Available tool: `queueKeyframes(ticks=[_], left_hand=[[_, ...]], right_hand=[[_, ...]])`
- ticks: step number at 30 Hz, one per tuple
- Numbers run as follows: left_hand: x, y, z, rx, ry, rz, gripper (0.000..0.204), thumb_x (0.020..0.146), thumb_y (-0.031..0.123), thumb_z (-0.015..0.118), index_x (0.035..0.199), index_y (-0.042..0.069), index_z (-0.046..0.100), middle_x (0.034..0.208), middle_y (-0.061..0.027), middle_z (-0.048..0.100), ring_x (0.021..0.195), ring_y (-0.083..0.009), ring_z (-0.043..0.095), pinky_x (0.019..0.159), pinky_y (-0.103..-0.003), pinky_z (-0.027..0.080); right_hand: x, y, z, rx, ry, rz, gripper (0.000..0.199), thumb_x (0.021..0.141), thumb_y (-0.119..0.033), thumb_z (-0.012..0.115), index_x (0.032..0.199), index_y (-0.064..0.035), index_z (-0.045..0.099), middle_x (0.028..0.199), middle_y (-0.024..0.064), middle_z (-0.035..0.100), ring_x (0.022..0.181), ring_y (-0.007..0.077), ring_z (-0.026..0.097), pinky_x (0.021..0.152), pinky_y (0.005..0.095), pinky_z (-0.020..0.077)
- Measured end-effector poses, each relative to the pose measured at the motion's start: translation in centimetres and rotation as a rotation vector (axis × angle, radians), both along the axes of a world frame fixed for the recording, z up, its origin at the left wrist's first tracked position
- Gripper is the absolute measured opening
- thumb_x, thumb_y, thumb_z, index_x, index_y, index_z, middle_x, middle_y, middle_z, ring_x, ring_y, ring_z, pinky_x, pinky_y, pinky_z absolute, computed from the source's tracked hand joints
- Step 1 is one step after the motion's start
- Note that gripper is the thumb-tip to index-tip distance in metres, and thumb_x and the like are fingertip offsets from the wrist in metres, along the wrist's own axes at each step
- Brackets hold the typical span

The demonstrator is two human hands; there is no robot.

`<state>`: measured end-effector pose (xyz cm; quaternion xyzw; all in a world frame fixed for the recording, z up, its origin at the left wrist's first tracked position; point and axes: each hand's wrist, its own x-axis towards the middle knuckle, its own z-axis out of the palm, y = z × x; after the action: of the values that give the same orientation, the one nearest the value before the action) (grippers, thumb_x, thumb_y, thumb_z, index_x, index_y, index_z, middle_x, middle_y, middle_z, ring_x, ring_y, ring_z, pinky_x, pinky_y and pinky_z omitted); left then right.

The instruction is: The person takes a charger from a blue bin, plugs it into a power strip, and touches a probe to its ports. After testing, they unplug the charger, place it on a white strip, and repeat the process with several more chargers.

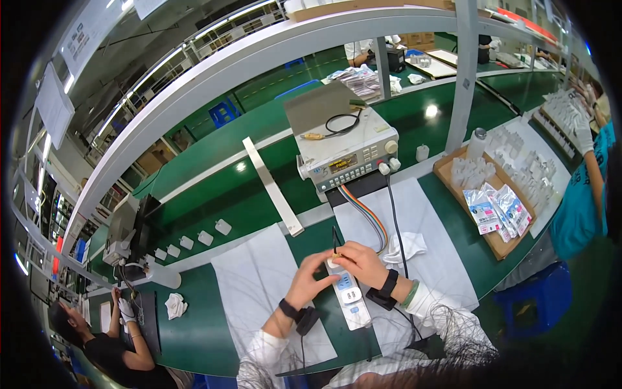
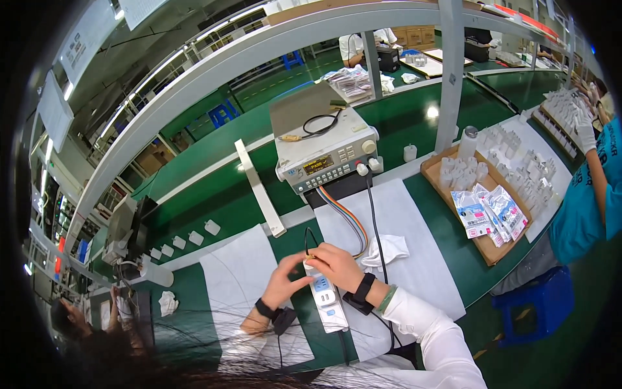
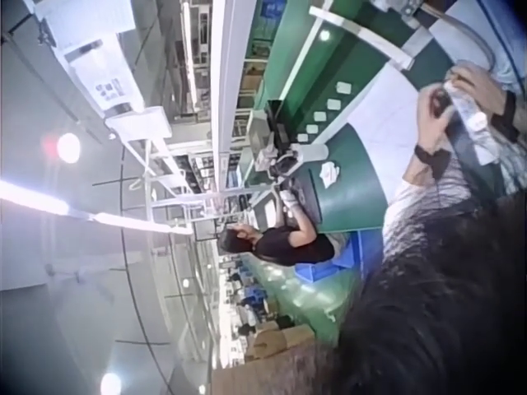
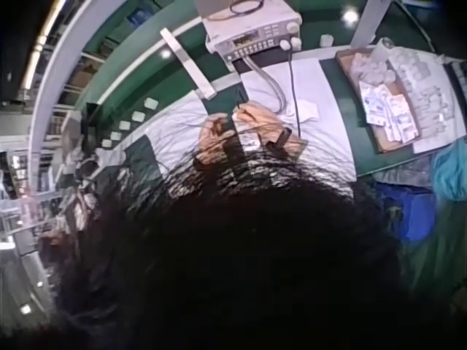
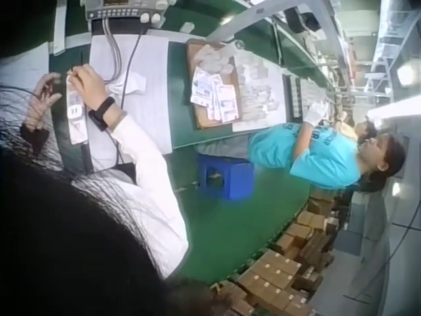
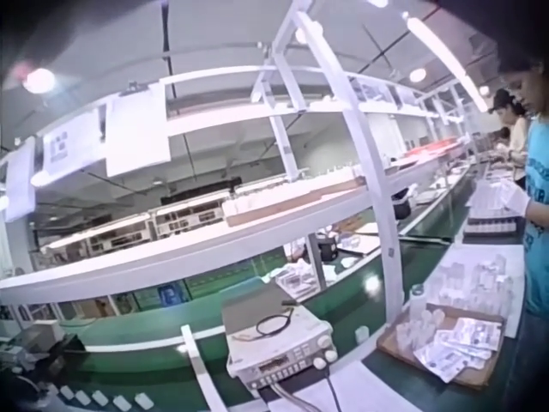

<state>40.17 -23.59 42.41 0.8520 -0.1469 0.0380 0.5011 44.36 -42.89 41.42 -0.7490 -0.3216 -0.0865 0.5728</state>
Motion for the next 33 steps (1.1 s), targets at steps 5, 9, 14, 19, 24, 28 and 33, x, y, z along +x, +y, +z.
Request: queueKeyframes(ticks=[5,9,14,19,24,28,33], left_hand=[[1.4,0.0,-2.2,-0.005,0.111,0.02,0.048,0.079,0.017,0.075,0.124,0.013,0.061,0.113,-0.0044,0.061,0.095,-0.0166,0.055,0.079,-0.026,0.046],[1.1,-0.3,-3.0,-0.096,0.101,0.025,0.045,0.079,0.015,0.075,0.122,0.013,0.063,0.115,-0.004,0.06,0.095,-0.016,0.055,0.08,-0.026,0.046],[1.2,-0.4,-2.7,-0.115,0.077,0.033,0.045,0.079,0.014,0.074,0.123,0.014,0.063,0.114,-0.0042,0.06,0.096,-0.0156,0.055,0.08,-0.026,0.045],[0.8,-0.8,-2.2,-0.136,0.063,0.051,0.045,0.08,0.01,0.073,0.123,0.015,0.063,0.115,-0.0052,0.059,0.1,-0.0161,0.055,0.082,-0.026,0.046],[2.8,-0.4,-0.4,-0.534,-0.041,0.138,0.047,0.079,0.007,0.071,0.125,0.01,0.06,0.114,-0.0063,0.061,0.103,-0.0177,0.057,0.089,-0.028,0.046],[10.1,2.2,4.6,0.037,-0.206,0.216,0.052,0.079,0.006,0.07,0.129,0.009,0.055,0.112,-0.0095,0.062,0.099,-0.022,0.061,0.087,-0.032,0.049],[18.5,4.7,3.8,0.566,-0.093,0.265,0.046,0.076,0.018,0.073,0.12,0.01,0.06,0.105,-0.0134,0.067,0.094,-0.0288,0.065,0.083,-0.036,0.051]], right_hand=[[-0.5,-1.5,2.6,0.142,0.024,0.017,0.014,0.088,-0.012,0.063,0.096,-0.0005,0.063,0.082,0.0099,0.057,0.072,0.0231,0.059,0.062,0.0282,0.0461],[-3.4,-3.2,4.7,0.133,0.174,0.04,0.013,0.087,-0.011,0.064,0.092,0.0003,0.064,0.077,0.0098,0.056,0.065,0.0212,0.056,0.058,0.0279,0.0433],[-5.0,-3.9,3.8,-0.021,0.203,0.152,0.013,0.086,-0.013,0.065,0.091,-0.0008,0.065,0.075,0.0085,0.057,0.06,0.0196,0.055,0.055,0.028,0.0428],[-5.5,-3.9,3.6,-0.168,0.017,0.091,0.012,0.085,-0.015,0.067,0.089,-0.0034,0.065,0.074,0.0062,0.059,0.058,0.0189,0.056,0.053,0.0285,0.0437],[-5.6,-4.5,2.9,-0.23,-0.085,0.009,0.013,0.083,-0.017,0.069,0.087,-0.0052,0.065,0.073,0.0052,0.059,0.058,0.0186,0.057,0.052,0.0289,0.0447],[-5.9,-4.0,2.9,-0.208,-0.088,0.006,0.014,0.082,-0.018,0.07,0.087,-0.0063,0.064,0.075,0.0045,0.059,0.058,0.0179,0.059,0.051,0.0283,0.0453],[-6.0,-3.3,2.8,-0.194,0.038,0.079,0.017,0.082,-0.019,0.071,0.091,-0.0067,0.065,0.078,0.0034,0.06,0.059,0.0153,0.061,0.051,0.0263,0.047]])
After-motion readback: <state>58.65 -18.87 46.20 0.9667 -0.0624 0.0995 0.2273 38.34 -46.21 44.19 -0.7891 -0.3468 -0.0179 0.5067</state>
